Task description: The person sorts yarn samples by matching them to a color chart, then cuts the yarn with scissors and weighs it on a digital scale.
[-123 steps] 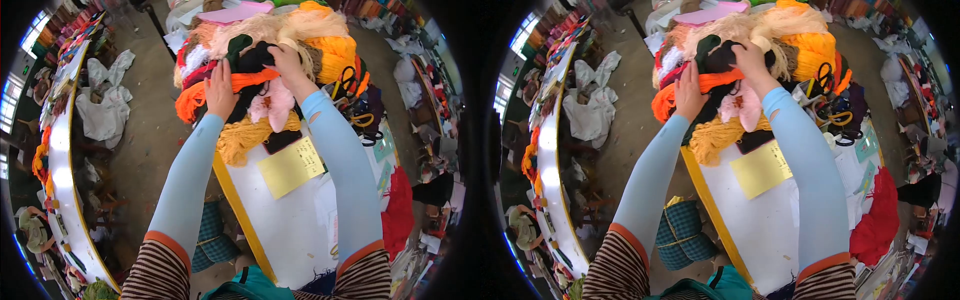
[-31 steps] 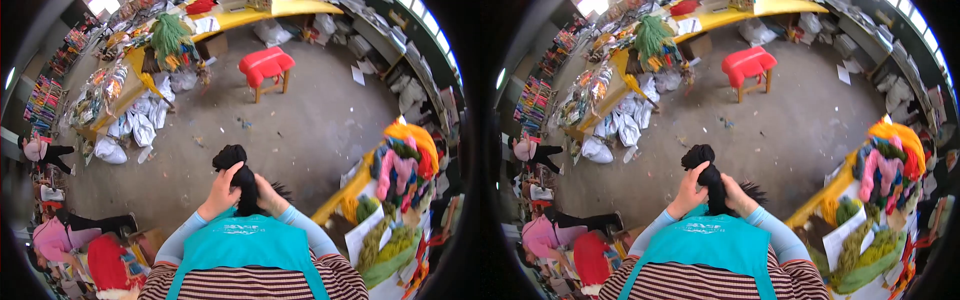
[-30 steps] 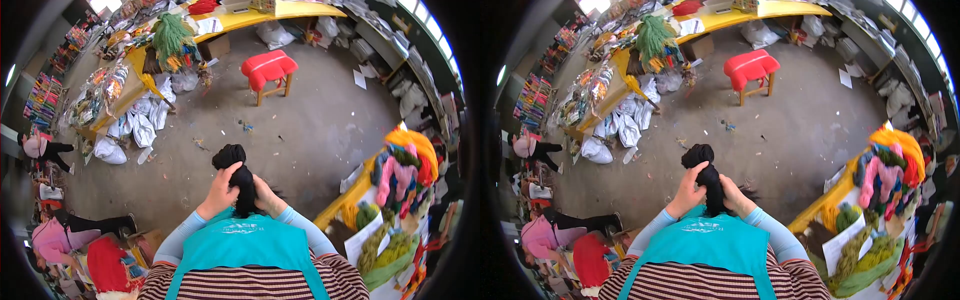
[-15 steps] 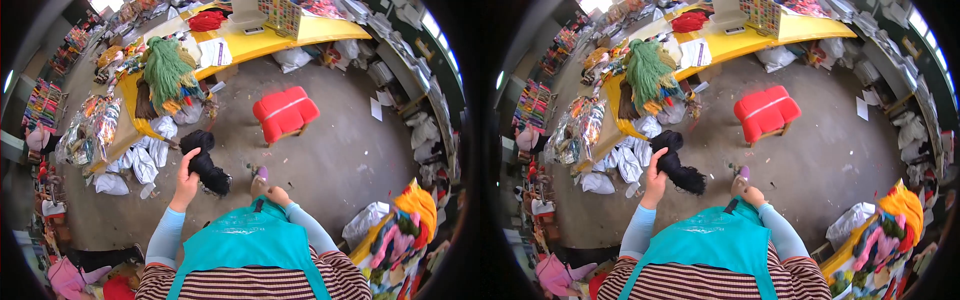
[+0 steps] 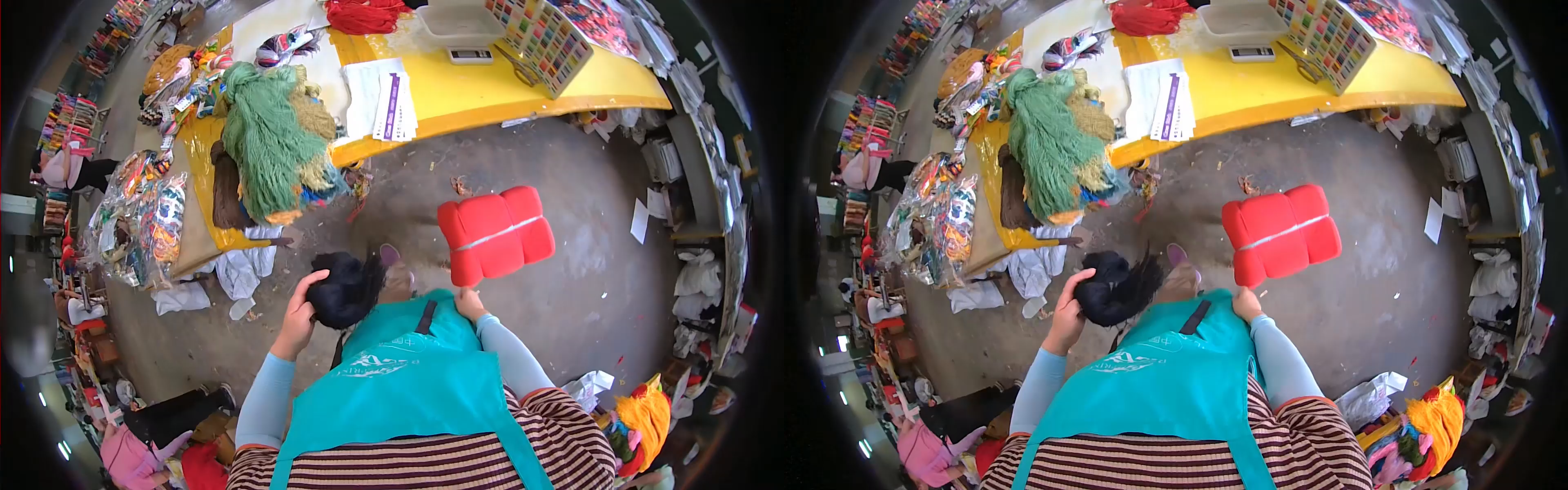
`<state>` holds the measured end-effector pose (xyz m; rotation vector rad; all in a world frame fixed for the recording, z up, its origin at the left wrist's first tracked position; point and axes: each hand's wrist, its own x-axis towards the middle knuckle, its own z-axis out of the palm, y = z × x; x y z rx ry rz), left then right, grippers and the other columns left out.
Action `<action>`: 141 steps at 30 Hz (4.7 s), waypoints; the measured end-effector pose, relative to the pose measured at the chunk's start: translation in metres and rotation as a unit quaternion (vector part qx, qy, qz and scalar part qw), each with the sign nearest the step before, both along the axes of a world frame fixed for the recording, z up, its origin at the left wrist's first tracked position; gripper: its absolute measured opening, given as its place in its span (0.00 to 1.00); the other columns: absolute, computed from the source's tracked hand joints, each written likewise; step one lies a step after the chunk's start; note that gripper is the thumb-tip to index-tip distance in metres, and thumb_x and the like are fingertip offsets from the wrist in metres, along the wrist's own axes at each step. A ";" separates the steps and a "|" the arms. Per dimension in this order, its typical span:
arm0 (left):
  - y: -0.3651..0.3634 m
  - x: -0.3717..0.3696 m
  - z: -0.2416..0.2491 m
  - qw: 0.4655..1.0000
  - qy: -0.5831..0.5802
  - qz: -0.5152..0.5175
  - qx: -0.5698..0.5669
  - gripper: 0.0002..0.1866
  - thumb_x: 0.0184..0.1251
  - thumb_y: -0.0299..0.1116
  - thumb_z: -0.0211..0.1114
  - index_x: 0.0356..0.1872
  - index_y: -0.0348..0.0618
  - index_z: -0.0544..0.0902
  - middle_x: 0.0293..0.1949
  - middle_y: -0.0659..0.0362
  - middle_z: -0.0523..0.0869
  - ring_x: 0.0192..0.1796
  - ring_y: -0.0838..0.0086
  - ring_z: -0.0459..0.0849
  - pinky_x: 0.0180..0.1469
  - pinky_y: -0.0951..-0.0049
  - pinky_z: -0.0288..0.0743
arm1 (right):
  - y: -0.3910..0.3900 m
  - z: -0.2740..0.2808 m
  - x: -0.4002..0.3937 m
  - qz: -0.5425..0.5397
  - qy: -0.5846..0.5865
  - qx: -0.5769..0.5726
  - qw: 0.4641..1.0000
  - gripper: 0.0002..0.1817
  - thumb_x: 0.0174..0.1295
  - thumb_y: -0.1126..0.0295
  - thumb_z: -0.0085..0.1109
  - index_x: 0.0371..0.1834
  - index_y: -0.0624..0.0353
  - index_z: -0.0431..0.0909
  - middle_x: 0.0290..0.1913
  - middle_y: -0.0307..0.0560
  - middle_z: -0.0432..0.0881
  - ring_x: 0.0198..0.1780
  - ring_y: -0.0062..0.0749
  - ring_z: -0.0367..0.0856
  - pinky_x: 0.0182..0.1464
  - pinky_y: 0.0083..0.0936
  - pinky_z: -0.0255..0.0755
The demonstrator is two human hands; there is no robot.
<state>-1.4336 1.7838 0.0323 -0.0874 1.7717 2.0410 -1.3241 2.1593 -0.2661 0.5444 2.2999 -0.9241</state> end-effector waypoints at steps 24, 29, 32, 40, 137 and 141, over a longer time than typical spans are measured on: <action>0.276 -0.420 -0.060 0.992 0.063 0.104 -0.020 0.31 0.67 0.24 0.61 0.71 0.43 0.64 0.61 0.50 0.76 0.58 0.67 0.80 0.61 0.67 0.74 | 0.169 0.116 -0.381 0.206 0.053 -0.021 0.977 0.09 0.63 0.70 0.54 0.43 0.58 0.68 0.34 0.65 0.81 0.41 0.64 0.81 0.42 0.56 0.71; 0.244 -0.345 -0.161 0.895 0.045 -0.241 -0.371 0.14 0.62 0.39 0.66 0.43 0.41 0.83 0.47 0.48 0.82 0.50 0.53 0.81 0.55 0.59 0.76 | 0.252 0.124 -0.440 0.229 -0.009 -0.024 0.973 0.09 0.60 0.72 0.56 0.42 0.57 0.70 0.37 0.57 0.82 0.41 0.58 0.81 0.43 0.49 0.73; 0.251 -0.279 -0.155 0.759 -0.088 -0.341 -0.548 0.12 0.59 0.39 0.66 0.38 0.42 0.84 0.43 0.47 0.82 0.51 0.50 0.79 0.50 0.52 0.77 | 0.280 0.121 -0.457 0.222 -0.020 -0.067 0.972 0.09 0.60 0.73 0.56 0.44 0.55 0.71 0.40 0.55 0.83 0.45 0.58 0.82 0.45 0.48 0.74; 0.260 -0.267 -0.157 0.891 -0.156 -0.339 -0.257 0.07 0.62 0.30 0.61 0.38 0.40 0.79 0.39 0.48 0.82 0.44 0.53 0.81 0.46 0.56 0.74 | 0.304 0.121 -0.487 0.259 -0.077 -0.060 0.961 0.09 0.62 0.70 0.54 0.45 0.51 0.72 0.40 0.57 0.84 0.43 0.60 0.82 0.43 0.53 0.74; 0.318 -0.395 -0.237 0.953 0.006 0.289 0.090 0.15 0.71 0.35 0.65 0.43 0.29 0.83 0.36 0.54 0.88 0.32 0.77 0.86 0.34 0.76 0.80 | 0.119 0.057 -0.542 -0.021 0.090 -0.553 0.828 0.17 0.69 0.71 0.58 0.55 0.72 0.73 0.43 0.52 0.85 0.37 0.31 0.86 0.44 0.27 0.82; 0.317 -0.391 -0.238 0.946 -0.003 0.316 0.074 0.14 0.73 0.36 0.62 0.43 0.31 0.82 0.36 0.57 0.87 0.33 0.79 0.86 0.33 0.77 0.80 | 0.120 0.062 -0.544 -0.077 0.100 -0.518 0.846 0.15 0.70 0.70 0.56 0.52 0.72 0.75 0.42 0.54 0.86 0.36 0.34 0.87 0.43 0.30 0.83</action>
